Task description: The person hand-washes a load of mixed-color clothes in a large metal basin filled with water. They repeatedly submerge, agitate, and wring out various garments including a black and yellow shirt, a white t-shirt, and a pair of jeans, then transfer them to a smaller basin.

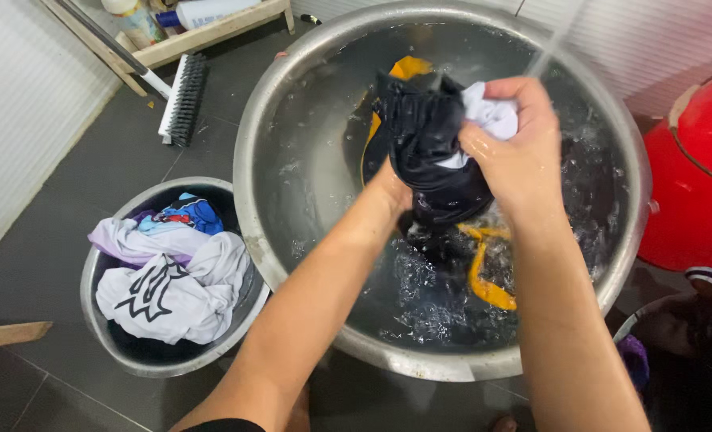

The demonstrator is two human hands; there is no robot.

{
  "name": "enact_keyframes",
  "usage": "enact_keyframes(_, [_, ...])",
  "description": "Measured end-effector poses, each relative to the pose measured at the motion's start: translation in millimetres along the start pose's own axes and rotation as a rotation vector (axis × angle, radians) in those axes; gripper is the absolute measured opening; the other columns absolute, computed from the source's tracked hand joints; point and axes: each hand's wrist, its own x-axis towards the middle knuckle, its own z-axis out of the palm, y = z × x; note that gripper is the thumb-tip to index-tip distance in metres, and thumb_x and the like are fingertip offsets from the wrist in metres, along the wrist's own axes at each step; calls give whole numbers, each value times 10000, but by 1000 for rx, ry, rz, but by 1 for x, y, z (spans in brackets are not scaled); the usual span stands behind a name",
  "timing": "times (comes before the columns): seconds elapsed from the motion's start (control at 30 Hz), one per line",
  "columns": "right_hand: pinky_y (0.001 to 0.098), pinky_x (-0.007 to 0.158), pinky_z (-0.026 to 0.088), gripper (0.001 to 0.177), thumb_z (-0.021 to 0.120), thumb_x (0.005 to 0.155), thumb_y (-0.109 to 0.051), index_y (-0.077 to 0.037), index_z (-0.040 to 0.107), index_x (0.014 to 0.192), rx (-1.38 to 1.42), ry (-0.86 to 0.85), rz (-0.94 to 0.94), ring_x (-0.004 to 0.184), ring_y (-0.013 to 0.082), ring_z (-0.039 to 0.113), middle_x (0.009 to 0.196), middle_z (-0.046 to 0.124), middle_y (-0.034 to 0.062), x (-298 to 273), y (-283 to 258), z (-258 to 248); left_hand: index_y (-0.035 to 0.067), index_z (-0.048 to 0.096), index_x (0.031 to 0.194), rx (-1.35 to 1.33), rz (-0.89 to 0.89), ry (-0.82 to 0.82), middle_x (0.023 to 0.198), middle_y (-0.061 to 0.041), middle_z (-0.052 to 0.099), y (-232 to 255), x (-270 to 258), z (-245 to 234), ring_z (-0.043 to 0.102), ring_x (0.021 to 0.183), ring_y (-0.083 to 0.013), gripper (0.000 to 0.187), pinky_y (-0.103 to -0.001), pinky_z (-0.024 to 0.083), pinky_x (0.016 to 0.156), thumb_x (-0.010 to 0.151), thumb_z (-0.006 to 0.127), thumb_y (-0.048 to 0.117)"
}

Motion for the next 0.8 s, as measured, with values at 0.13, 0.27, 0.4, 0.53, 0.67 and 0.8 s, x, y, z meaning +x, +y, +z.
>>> enact_keyframes(0.13, [359, 932, 566, 392, 854, 910, -100, -44, 612, 1214, -619, 25, -313, 1050, 228, 685, 1149, 655, 85, -2, 16, -20, 35, 702, 1105, 281, -131, 202, 977, -106, 717, 23, -4, 14, 705, 832, -230, 296, -402, 608, 753, 972, 688, 299])
enact_keyframes(0.27, [437, 922, 553, 770, 905, 760, -184, -73, 489, 1398, -432, -119, -75, 1124, 306, 642, 1330, 569, 109, 8, 28, -42, 38, 697, 1175, 600, -15, 105, 1070, -88, 730, 33, -19, 35, 694, 937, -180, 311, -357, 596, 803, 893, 736, 163])
enact_keyframes(0.4, [585, 1075, 433, 1169, 913, 650, -505, -128, 322, 1586, 138, -451, 202, 1365, 387, 508, 1505, 497, 189, 3, 23, -73, 75, 614, 1300, 860, 401, 117, 1175, -37, 705, 46, -23, 69, 663, 1071, -133, 550, -288, 550, 945, 778, 785, 33])
enact_keyframes(0.53, [744, 1068, 403, 1245, 620, 666, -918, -198, 272, 1620, 735, -311, 441, 1374, 473, 499, 1548, 452, 199, -25, 31, -58, 32, 689, 1236, 1045, 778, 86, 1154, -70, 722, 59, -38, 110, 675, 1150, -161, 384, -303, 528, 1067, 868, 790, 78])
enact_keyframes(0.67, [736, 1054, 401, 1081, 579, 680, -842, -169, 355, 1496, 1149, -332, 435, 1307, 468, 515, 1454, 513, 143, -38, 59, -23, 79, 665, 1157, 1398, 894, -126, 1132, -48, 700, 30, -56, 135, 667, 1119, -123, 467, -281, 538, 1028, 739, 868, 119])
enact_keyframes(0.8, [560, 929, 432, 604, 622, 792, -510, -119, 476, 1229, 1110, -20, 426, 1108, 340, 537, 1220, 557, 100, -22, 66, -31, 54, 644, 1189, 1200, 894, -149, 1211, -63, 668, -8, -59, 128, 637, 1189, -160, 501, -317, 502, 1087, 739, 857, 111])
